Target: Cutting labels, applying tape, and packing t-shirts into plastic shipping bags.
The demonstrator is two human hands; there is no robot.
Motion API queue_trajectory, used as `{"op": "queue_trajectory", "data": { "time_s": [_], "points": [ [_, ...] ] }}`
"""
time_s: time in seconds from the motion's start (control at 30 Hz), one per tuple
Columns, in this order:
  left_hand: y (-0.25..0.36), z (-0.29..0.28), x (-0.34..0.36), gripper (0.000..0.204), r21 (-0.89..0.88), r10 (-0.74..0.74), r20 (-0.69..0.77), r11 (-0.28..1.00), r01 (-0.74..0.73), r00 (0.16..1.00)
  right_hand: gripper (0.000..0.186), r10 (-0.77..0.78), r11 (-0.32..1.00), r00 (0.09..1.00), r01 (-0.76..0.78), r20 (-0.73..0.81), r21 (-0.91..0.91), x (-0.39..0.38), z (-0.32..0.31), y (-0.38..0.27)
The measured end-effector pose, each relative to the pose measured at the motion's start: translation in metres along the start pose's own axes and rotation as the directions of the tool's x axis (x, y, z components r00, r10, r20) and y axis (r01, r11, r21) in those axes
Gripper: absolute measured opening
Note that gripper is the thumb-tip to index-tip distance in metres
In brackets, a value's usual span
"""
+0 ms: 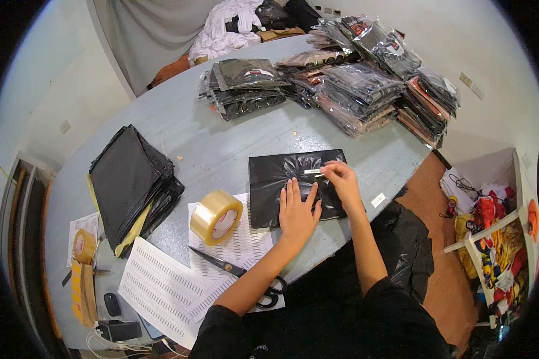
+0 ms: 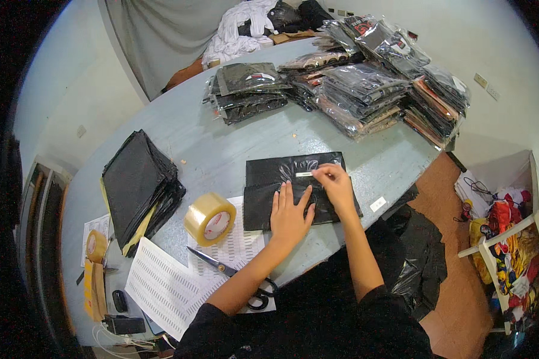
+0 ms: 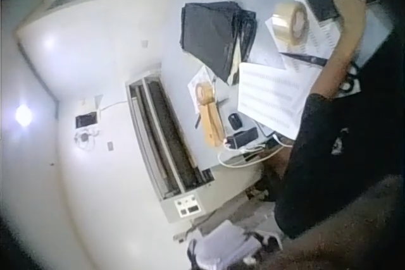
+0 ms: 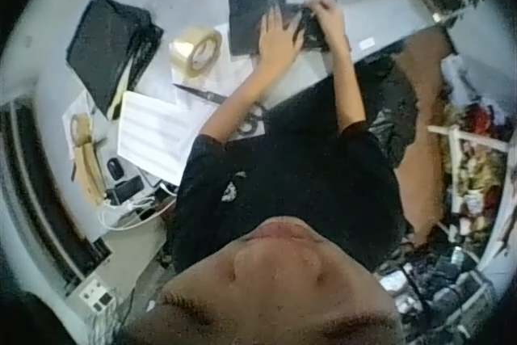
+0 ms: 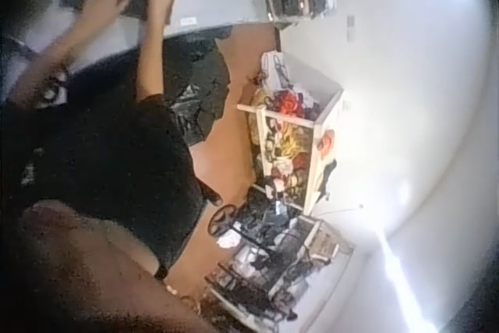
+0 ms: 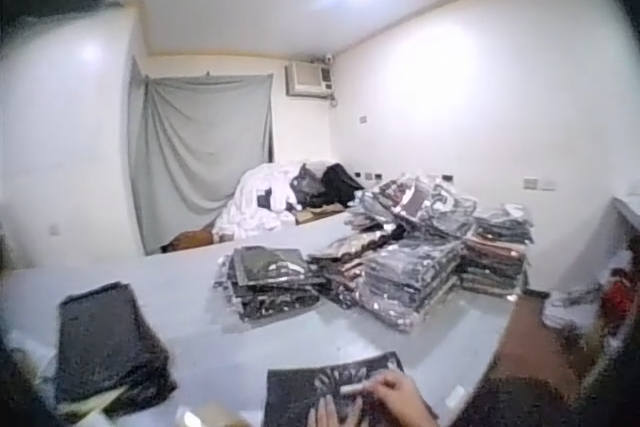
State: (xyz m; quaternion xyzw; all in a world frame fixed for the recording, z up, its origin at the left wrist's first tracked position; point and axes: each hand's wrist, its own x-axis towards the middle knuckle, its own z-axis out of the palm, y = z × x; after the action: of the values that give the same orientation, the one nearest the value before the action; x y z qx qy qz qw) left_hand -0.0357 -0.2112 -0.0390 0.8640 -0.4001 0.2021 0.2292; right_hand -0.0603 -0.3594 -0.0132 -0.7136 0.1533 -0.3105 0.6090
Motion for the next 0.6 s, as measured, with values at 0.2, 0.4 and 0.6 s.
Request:
{"op": "queue_trajectory", "data": {
  "time_s": [0.2,0.4,0.6],
  "points": [
    [-0.001,0.000,0.000,0.044,-0.007,-0.011,0.002,1.000,0.011,1.000,0.020,-0.141,0.905,0.989,0.113,-0.037,-0.409,0.002,0.019,0.017],
    [-0.002,0.001,-0.001,0.044,-0.015,-0.008,-0.003,1.000,0.008,1.000,0.022,-0.035,0.922,0.997,0.005,-0.073,-0.386,0.006,0.022,0.024],
    [-0.003,0.001,-0.001,0.044,-0.019,-0.001,-0.016,1.000,0.001,1.000,0.021,-0.135,0.853,0.986,0.067,-0.094,-0.518,0.002,0.025,0.025]
  ]
}}
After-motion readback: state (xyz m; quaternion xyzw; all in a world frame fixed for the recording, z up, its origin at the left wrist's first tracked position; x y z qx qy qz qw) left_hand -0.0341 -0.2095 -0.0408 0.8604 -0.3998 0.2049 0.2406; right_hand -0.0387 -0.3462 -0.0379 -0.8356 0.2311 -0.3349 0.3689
